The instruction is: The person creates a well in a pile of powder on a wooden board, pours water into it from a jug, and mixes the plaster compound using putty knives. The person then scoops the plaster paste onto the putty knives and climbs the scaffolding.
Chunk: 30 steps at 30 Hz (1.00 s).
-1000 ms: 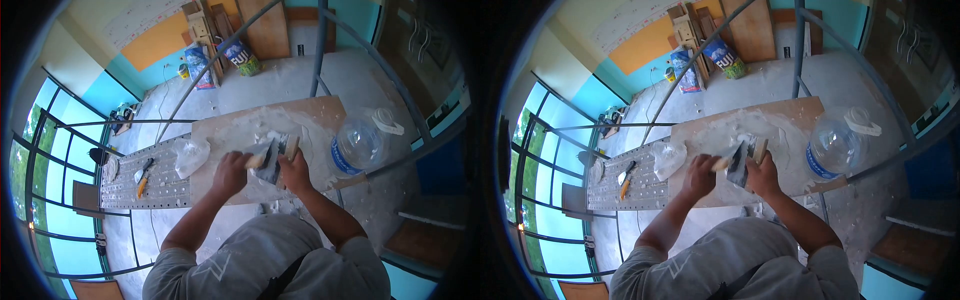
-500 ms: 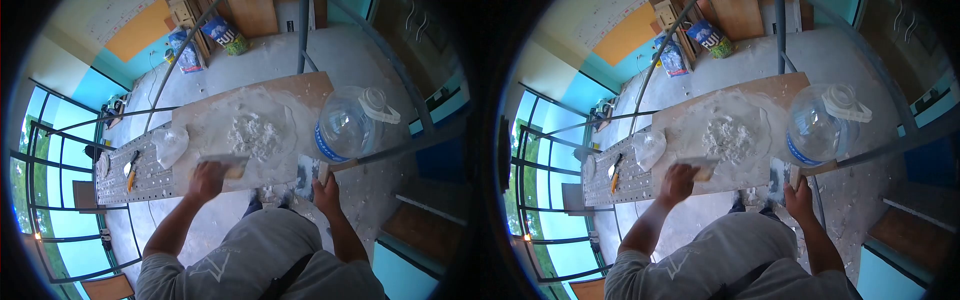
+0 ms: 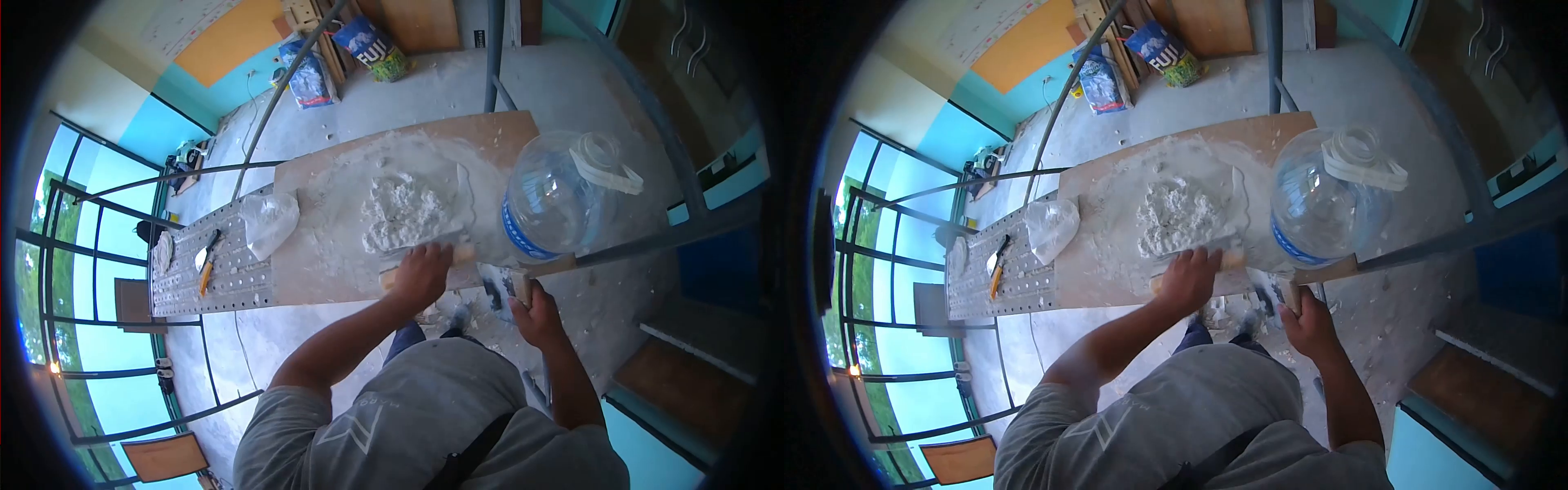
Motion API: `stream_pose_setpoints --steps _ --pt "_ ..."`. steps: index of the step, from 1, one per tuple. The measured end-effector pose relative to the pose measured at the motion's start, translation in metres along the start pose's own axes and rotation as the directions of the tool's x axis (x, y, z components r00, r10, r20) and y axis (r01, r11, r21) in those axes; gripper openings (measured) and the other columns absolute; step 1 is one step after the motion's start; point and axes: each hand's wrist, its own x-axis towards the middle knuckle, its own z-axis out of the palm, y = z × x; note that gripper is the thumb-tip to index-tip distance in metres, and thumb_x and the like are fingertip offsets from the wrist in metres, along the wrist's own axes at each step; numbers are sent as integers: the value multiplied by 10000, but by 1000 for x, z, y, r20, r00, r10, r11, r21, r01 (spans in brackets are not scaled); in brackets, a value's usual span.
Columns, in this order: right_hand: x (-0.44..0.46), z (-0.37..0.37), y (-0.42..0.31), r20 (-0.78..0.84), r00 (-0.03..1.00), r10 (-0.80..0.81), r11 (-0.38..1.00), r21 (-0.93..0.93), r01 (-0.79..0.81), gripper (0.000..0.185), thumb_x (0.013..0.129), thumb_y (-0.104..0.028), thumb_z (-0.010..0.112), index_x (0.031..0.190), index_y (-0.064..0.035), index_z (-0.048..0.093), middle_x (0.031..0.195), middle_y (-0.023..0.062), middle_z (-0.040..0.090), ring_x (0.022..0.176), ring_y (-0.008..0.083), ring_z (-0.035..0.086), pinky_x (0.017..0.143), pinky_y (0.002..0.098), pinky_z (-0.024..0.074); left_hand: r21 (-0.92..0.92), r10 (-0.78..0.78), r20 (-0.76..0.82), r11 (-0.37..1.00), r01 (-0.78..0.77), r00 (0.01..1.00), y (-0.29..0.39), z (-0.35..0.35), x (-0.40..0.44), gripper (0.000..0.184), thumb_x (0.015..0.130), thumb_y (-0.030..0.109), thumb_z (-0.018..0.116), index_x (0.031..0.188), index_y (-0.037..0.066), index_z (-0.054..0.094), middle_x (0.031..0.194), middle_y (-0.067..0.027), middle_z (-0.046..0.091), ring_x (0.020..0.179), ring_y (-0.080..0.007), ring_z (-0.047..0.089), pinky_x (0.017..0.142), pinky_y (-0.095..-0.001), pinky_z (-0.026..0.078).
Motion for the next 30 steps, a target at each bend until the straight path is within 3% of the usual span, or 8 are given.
stream_pose_setpoints --steps 4,8,10,13,16,21,26,30 --pt "-4 1 -7 -5 1000 22 1000 -1 -22 404 880 -256 637 1139 34 527 923 283 651 865 484 628 741 505 508 7 -290 81 957 291 954 -19 -23 54 353 852 100 522 1193 95 609 978 -161 629 876 -378 641 777 -494 516" --pt "-13 1 -8 -64 997 45 999 -24 -47 373 884 -259 634 1095 32 535 887 279 651 844 483 633 728 507 508 -144 -487 86 857 495 869 -48 -73 66 288 849 182 539 1081 64 664 1024 -216 681 981 -374 650 867 -457 508" --pt "-15 2 -6 -93 994 59 998 -10 -60 362 886 -258 633 1078 34 537 871 279 650 835 483 634 722 509 507 -82 -481 84 870 487 873 -51 -113 66 277 863 220 564 1067 65 670 1008 -209 685 980 -384 642 867 -462 499" --pt "-20 0 0 -104 991 87 996 0 -87 355 887 -255 631 1067 37 539 860 279 647 828 480 635 715 509 506 -148 -373 64 914 378 926 -78 -146 68 366 831 224 659 1162 66 659 1042 -216 682 991 -382 645 869 -434 501" --pt "-22 -2 -1 -114 989 92 995 -20 -95 353 885 -252 632 1068 36 541 859 279 646 827 475 637 710 507 504 -29 -217 26 976 218 976 -109 -148 82 359 845 222 673 1174 77 657 1044 -212 684 992 -372 647 866 -438 500" --pt "-22 1 -13 -153 980 123 992 1 -125 343 876 -248 637 1061 26 548 854 274 644 832 473 636 708 503 500 114 -324 50 941 317 945 -159 -116 110 358 856 157 604 1207 94 631 1075 -188 680 1011 -374 638 890 -460 493" --pt "-23 10 -30 -198 960 200 979 -3 -204 328 871 -249 630 1040 21 555 857 269 648 831 470 636 709 498 500 116 -437 61 896 428 898 -203 -67 138 370 829 127 563 1192 121 633 1083 -196 679 1034 -376 640 911 -454 495" --pt "-23 22 -46 -252 939 233 971 -1 -241 336 872 -257 626 1045 21 552 846 269 648 807 471 638 701 502 501 107 -276 204 960 259 939 -176 -53 130 361 822 112 536 1165 125 648 1072 -216 675 1040 -381 640 903 -455 505"
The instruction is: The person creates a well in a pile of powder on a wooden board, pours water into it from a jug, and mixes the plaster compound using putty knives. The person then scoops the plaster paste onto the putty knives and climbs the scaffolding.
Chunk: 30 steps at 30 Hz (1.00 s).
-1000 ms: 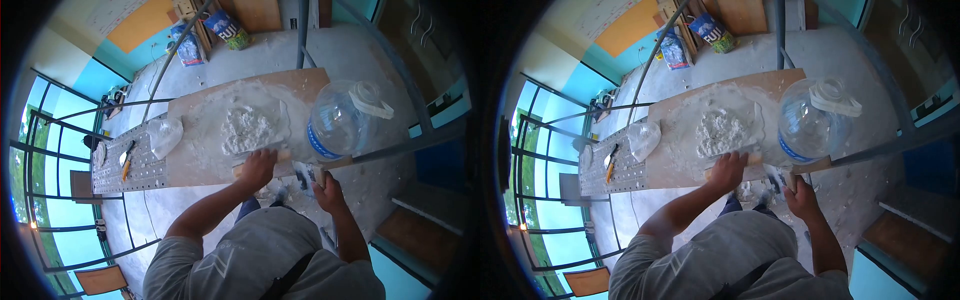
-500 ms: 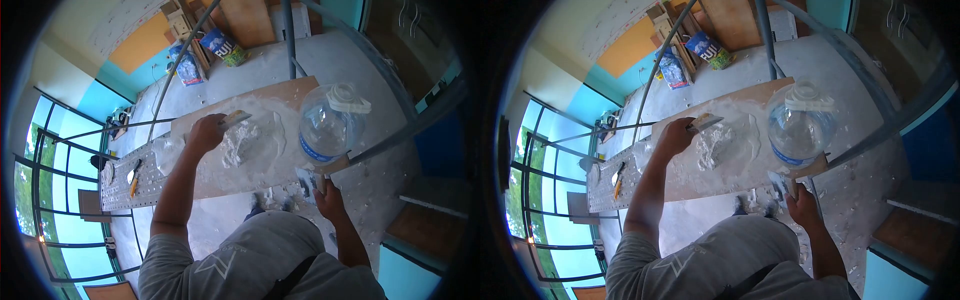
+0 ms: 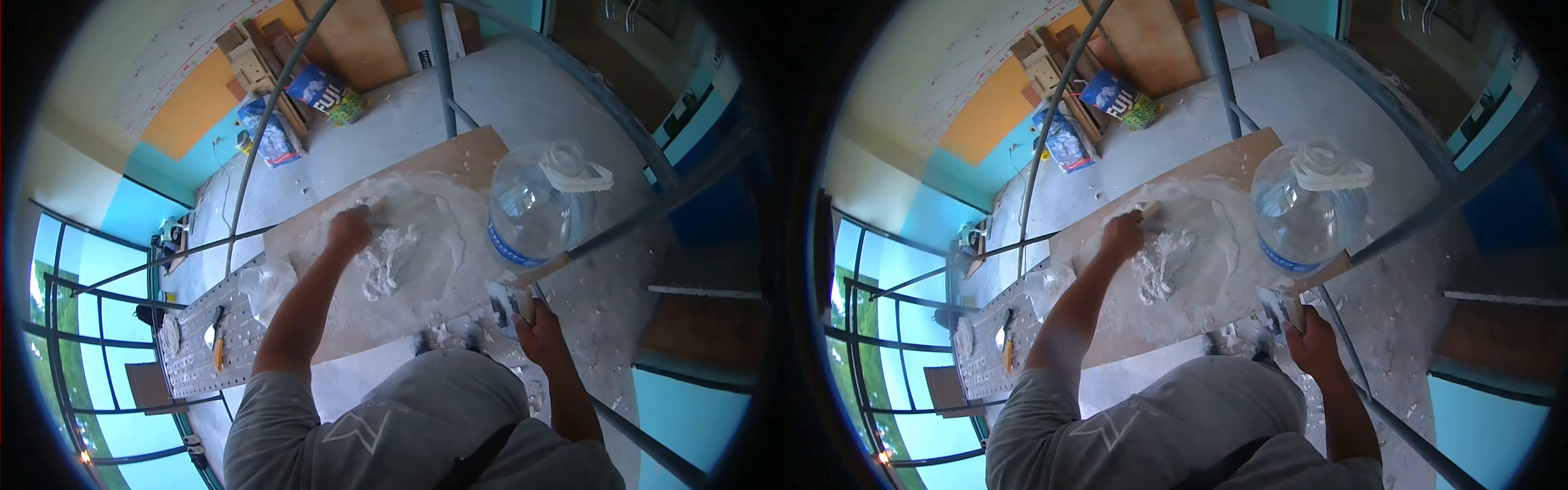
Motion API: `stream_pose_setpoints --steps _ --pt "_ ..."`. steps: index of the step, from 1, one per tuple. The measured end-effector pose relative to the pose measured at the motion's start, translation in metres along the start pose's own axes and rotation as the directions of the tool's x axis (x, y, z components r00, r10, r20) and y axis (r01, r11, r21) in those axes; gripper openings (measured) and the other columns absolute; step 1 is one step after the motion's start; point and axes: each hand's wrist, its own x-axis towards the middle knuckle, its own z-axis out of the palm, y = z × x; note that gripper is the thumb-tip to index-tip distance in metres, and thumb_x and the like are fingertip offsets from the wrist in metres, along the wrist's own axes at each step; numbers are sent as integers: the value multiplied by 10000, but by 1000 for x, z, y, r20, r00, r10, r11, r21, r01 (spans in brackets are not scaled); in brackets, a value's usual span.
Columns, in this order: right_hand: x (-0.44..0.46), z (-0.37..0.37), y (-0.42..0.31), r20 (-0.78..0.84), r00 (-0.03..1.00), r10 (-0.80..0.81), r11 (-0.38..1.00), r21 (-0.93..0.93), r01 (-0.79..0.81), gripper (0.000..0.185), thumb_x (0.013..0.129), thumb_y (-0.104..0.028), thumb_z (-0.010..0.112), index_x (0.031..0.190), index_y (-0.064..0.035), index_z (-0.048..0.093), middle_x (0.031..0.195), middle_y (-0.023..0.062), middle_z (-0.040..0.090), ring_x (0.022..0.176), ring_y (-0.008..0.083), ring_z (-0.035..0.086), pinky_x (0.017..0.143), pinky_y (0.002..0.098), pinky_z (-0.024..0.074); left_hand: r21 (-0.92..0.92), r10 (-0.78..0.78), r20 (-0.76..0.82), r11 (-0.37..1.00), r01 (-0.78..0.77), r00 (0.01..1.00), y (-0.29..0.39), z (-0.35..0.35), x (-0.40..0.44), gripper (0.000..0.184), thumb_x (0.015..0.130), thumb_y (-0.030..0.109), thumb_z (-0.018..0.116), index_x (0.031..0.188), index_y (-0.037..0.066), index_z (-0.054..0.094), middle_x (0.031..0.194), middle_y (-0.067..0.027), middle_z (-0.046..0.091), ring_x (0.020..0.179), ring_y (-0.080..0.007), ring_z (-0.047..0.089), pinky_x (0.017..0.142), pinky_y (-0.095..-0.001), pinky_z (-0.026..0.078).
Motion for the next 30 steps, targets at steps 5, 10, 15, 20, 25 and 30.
stream_pose_setpoints --steps 5,10,15,20,25,30 --pt "-4 21 -9 -36 999 40 999 -33 -41 339 876 -252 622 1056 23 538 833 270 646 798 470 639 696 507 502 -119 188 -132 972 -203 973 14 -20 16 392 797 100 550 1181 89 630 1063 -213 677 1015 -380 642 889 -463 508" --pt "-14 32 -27 -101 989 105 993 -39 -109 347 870 -249 629 1062 29 551 846 273 645 799 462 639 708 490 500 -56 341 -1 939 -340 940 62 -10 60 369 813 100 559 1172 90 643 1091 -185 675 1049 -370 628 899 -451 502" --pt "-28 41 -32 -190 974 126 989 -57 -139 312 886 -250 612 1029 18 540 818 268 641 769 469 633 681 502 498 -28 636 132 769 -639 760 110 1 47 383 814 86 573 1186 124 654 1061 -127 681 1047 -327 618 920 -426 489" --pt "-40 45 -41 -202 954 222 973 -23 -231 329 880 -250 618 1040 28 549 859 276 649 814 454 648 715 485 504 55 807 212 553 -831 551 93 -1 35 393 777 60 587 1142 171 680 982 -71 683 994 -279 604 919 -392 477" --pt "-44 49 -44 -206 947 248 965 -38 -261 349 875 -255 623 1052 37 553 897 282 653 865 451 652 754 475 505 49 859 210 467 -883 466 73 -8 32 371 747 41 601 1080 169 702 972 -53 683 958 -276 601 877 -397 478" --pt "-44 55 -42 -237 957 170 978 -78 -193 320 882 -246 615 1048 18 546 848 267 648 804 463 640 709 499 500 13 911 52 410 -912 410 93 -3 45 361 728 38 613 1047 173 712 957 -51 680 952 -268 602 862 -400 474"
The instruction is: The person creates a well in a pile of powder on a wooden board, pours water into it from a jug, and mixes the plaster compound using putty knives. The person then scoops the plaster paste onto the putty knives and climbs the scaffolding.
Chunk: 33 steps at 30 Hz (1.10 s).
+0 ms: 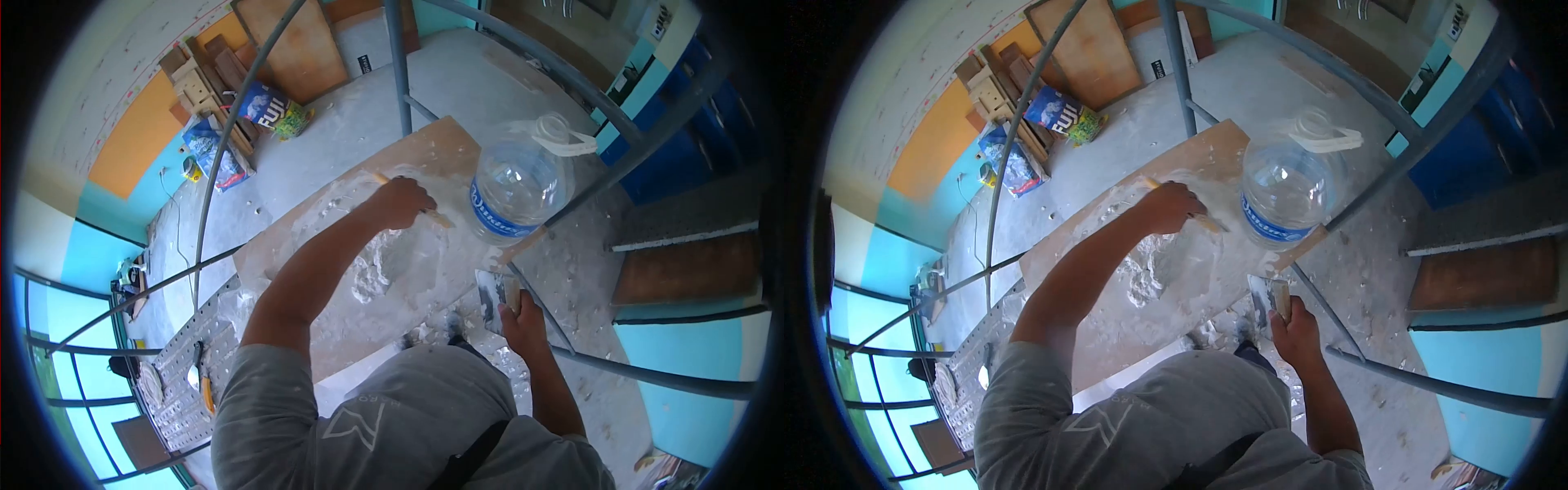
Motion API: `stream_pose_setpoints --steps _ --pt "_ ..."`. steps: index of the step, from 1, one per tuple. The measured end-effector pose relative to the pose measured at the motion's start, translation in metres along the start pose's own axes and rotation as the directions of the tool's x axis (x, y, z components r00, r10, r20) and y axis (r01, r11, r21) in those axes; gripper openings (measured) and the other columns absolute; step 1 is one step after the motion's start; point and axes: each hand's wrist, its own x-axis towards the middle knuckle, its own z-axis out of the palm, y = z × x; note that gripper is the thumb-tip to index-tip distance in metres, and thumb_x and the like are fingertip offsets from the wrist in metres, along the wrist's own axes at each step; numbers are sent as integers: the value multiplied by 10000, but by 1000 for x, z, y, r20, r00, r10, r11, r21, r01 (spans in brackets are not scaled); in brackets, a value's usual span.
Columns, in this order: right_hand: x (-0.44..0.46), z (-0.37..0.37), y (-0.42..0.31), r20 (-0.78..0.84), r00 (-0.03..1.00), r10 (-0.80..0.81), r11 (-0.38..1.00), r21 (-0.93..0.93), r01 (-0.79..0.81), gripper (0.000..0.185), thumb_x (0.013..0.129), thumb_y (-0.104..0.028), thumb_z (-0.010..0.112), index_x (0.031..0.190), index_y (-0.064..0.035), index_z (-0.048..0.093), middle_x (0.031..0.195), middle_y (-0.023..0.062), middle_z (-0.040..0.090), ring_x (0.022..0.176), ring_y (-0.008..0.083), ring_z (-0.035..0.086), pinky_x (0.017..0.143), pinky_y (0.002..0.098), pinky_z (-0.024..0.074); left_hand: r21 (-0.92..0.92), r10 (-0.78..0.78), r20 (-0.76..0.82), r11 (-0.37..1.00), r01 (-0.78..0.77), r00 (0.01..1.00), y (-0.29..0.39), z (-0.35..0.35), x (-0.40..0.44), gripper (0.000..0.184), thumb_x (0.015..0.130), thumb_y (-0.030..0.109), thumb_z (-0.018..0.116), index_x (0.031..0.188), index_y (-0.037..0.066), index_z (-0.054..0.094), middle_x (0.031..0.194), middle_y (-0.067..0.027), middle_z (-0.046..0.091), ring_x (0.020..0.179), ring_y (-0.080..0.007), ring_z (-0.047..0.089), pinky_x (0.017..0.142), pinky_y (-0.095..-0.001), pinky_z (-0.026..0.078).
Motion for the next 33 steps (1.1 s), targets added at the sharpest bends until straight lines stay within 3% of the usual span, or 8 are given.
stream_pose_setpoints --steps 5,9,14,17,20,23,26,33 --pt "6 2 -8 13 1000 -21 1000 -6 21 316 883 -241 617 1047 20 545 837 265 649 800 461 643 705 499 501 127 34 212 990 -62 977 21 5 5 386 706 28 610 1026 206 734 943 -8 671 965 -238 606 894 -391 460" --pt "6 2 -10 30 999 42 999 21 -43 384 864 -249 631 1090 52 556 949 300 638 889 457 636 788 467 496 148 44 231 986 -80 972 10 0 -33 378 727 40 611 1038 215 734 936 -8 671 965 -234 614 892 -392 463" --pt "2 3 -7 -36 999 -10 1000 -25 9 321 874 -240 625 1014 37 541 829 286 636 800 475 639 692 496 501 141 -72 313 990 28 947 6 -11 -67 352 770 61 612 1071 208 721 980 -21 686 986 -244 621 893 -397 469" --pt "3 2 0 -37 999 -37 999 -19 36 323 873 -242 626 1005 40 541 829 288 634 800 478 637 691 495 499 -11 -113 136 993 116 984 -9 -19 -80 361 732 35 629 1053 170 724 988 -66 696 978 -275 615 896 -403 469" --pt "4 4 -2 -33 999 -38 999 7 38 329 873 -245 628 1007 44 545 831 289 634 806 475 638 697 493 500 -70 -301 60 950 305 952 -26 -51 -94 354 762 39 617 1089 144 706 1024 -99 698 992 -309 619 900 -417 480" --pt "9 7 -7 -15 999 -41 999 32 42 339 873 -246 628 1023 47 550 843 289 640 817 468 644 710 489 502 46 -521 113 853 519 846 -44 -65 -103 391 772 23 599 1139 127 685 1036 -119 697 1023 -323 625 904 -428 492" --pt "15 13 -11 34 999 -40 998 57 38 349 875 -248 625 1043 49 554 861 287 648 828 462 649 725 483 504 80 -623 49 782 619 781 -80 -38 -119 392 791 47 612 1172 115 668 1070 -133 694 1050 -321 630 910 -428 499" --pt "30 23 -26 97 991 -89 994 74 82 349 878 -253 621 1054 41 558 876 284 654 838 462 649 737 479 507 17 -697 27 717 697 716 -47 -1 -135 361 805 88 564 1149 111 671 1047 -151 694 996 -344 650 880 -446 513"
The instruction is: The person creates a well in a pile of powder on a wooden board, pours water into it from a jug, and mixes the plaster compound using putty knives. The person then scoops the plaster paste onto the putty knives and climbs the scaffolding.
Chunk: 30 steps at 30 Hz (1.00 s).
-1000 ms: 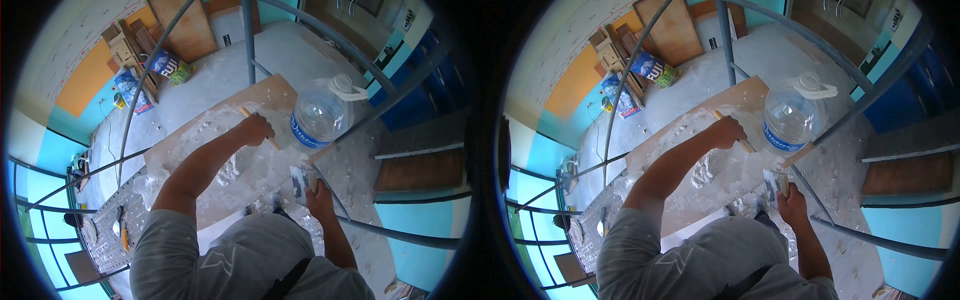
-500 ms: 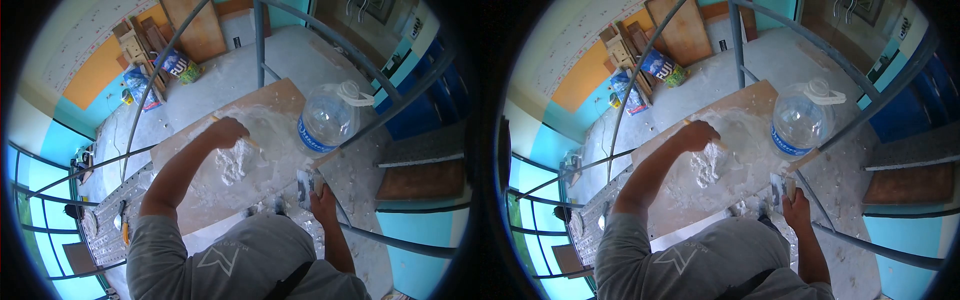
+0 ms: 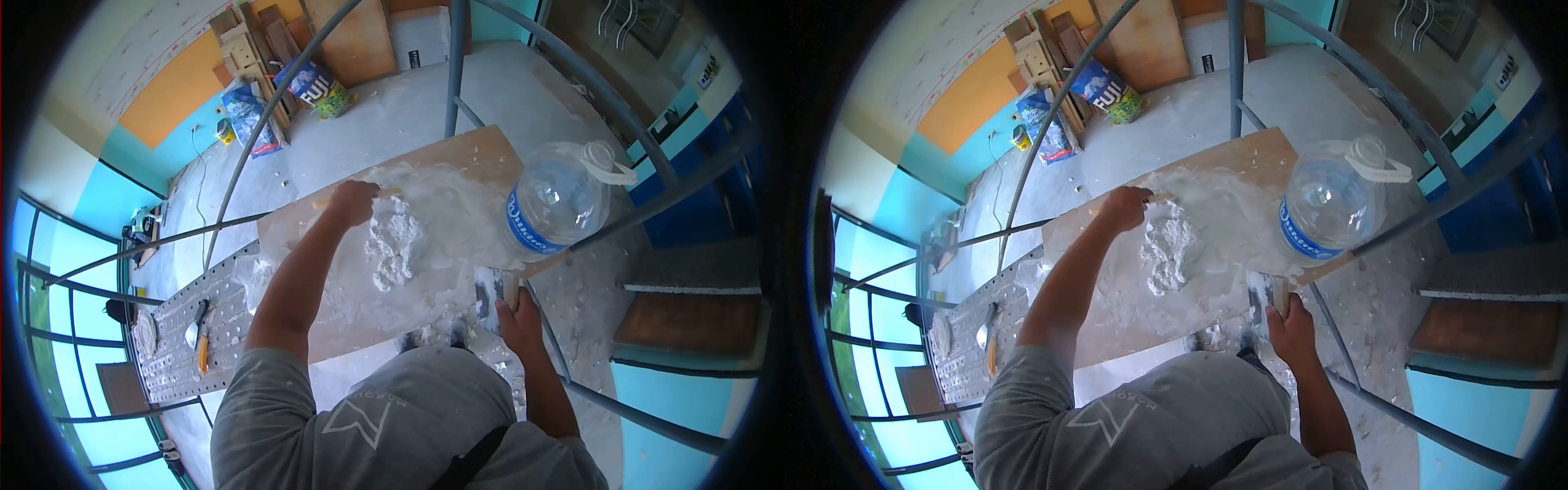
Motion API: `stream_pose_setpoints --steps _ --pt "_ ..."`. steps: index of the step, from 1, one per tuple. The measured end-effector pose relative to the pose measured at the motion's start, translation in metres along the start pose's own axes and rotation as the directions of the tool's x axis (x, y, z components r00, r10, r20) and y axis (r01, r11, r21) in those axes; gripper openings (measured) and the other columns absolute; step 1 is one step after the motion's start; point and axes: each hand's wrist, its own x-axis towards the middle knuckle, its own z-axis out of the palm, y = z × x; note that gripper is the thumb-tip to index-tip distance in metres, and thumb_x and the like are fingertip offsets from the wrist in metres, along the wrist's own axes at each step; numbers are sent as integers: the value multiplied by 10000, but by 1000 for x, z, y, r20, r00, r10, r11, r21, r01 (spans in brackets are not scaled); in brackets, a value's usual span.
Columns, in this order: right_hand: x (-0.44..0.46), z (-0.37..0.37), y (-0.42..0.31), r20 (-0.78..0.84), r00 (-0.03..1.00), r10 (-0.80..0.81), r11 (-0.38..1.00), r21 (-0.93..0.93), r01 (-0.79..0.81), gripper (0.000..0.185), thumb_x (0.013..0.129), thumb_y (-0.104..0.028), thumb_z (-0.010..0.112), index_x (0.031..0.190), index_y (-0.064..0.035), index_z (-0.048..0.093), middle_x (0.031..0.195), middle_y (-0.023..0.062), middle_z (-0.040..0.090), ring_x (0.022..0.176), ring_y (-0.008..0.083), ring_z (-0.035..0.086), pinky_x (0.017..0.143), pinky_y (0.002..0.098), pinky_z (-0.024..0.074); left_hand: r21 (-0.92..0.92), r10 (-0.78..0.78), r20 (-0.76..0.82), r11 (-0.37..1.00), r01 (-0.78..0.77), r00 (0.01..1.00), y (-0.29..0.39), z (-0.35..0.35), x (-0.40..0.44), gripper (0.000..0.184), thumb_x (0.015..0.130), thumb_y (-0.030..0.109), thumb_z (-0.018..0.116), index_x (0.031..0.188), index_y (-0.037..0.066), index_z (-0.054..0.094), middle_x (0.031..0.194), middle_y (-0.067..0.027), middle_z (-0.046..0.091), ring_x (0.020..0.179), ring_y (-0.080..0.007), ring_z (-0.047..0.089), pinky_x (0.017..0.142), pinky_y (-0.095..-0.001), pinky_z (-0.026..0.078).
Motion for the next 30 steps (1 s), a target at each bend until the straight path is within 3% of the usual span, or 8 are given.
stream_pose_setpoints --steps 6,11,19,24,25,27,28,30 --pt "16 8 -2 3 999 -41 999 12 41 365 877 -256 626 1074 41 548 880 293 652 855 474 644 741 494 503 -139 -18 -28 990 14 999 42 10 -61 361 792 81 574 1141 95 662 1023 -183 687 966 -380 645 856 -463 513" --pt "26 8 3 46 998 -45 999 -28 46 378 874 -255 634 1098 34 541 900 291 654 872 474 641 755 493 502 -446 -386 -92 840 309 918 44 -38 -113 315 850 191 648 1115 22 631 1007 -183 689 913 -353 662 803 -438 517" --pt "38 5 13 39 997 -60 997 51 58 336 870 -247 643 1050 22 552 893 271 656 868 459 646 754 476 503 -874 -665 477 -286 394 574 20 71 -218 369 848 50 673 1203 -5 588 995 -141 654 874 -236 659 757 -361 551" --pt "40 -3 12 97 994 -42 994 104 32 335 871 -246 643 1054 21 557 894 267 654 864 443 651 759 465 503 -904 -677 422 -258 342 603 70 83 -167 378 815 143 724 1157 14 628 958 -122 665 857 -219 667 771 -356 536" --pt "41 -2 12 93 993 -67 992 109 56 342 872 -245 643 1065 24 557 901 266 654 870 443 651 764 464 503 -930 -657 243 52 365 714 54 101 -153 378 815 169 723 1146 12 631 944 -144 670 857 -250 669 772 -361 531" --pt "42 2 15 77 990 -116 987 118 106 357 873 -243 643 1088 29 558 916 266 655 882 443 649 773 462 504 -901 -631 178 204 383 755 42 94 -114 370 824 194 692 1142 16 631 942 -189 678 875 -321 667 782 -385 525" --pt "43 2 17 86 990 -114 987 122 103 364 873 -240 643 1098 33 557 927 268 656 893 443 649 781 460 504 -908 -672 284 41 418 683 52 61 -94 362 832 191 664 1150 22 628 955 -211 680 894 -362 662 792 -405 523" --pt "43 2 18 108 988 -113 986 134 98 378 873 -233 644 1118 42 556 951 272 656 915 444 648 798 457 504 -770 -626 82 454 448 776 63 17 -72 360 847 199 641 1170 41 622 1000 -218 678 923 -387 652 816 -436 515"
